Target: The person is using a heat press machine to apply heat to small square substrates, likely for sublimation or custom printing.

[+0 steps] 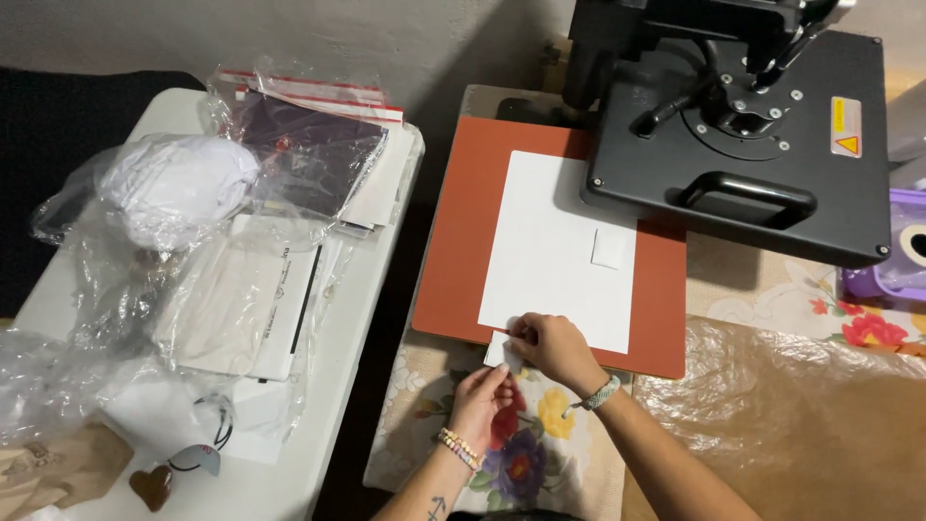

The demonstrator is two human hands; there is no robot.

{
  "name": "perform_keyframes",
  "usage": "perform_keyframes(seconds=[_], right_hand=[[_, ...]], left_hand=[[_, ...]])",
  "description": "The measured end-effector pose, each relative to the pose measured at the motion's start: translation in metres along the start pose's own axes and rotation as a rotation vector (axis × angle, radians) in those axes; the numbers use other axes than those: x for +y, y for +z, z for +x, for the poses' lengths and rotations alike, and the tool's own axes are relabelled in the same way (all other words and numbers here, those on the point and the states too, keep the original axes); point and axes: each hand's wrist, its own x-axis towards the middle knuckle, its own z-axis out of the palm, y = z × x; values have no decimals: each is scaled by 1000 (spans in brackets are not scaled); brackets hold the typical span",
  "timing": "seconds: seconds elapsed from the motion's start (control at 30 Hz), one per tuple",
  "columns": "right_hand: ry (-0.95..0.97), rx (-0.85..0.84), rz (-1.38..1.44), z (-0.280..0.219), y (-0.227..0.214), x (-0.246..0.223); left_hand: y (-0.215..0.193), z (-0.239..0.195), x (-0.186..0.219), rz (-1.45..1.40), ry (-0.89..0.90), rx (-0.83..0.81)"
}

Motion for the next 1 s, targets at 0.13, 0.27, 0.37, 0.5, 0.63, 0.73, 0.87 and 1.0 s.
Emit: perform_keyframes(seconds=[0.13,0.27,0.37,0.5,0.63,0.73,0.87,1.0], right_hand=[[34,-36,55,-30,-14,1],[168,-22,299,-69,-38,34],[135,-18,562,-102,-46,89],[233,99,713,-159,-80,158],[348,488,873,-224,-112,288],[493,776,1134,-278,-148,355],[536,1060,1363,-330,-186,438],[776,1354,1362,-355,-197,538]], left_hand=[[2,-13,-2,105,4,81],[17,-24,-20,298,94,6],[52,-41,-34,419,101,-92],[100,-39,-85,459,83,-234],[153,-58,-123,560,-3,-341],[187,-68,-159,579,-62,-370],[229,-75,-198,632,-111,-385],[236,-69,-238,803,-87,-366]])
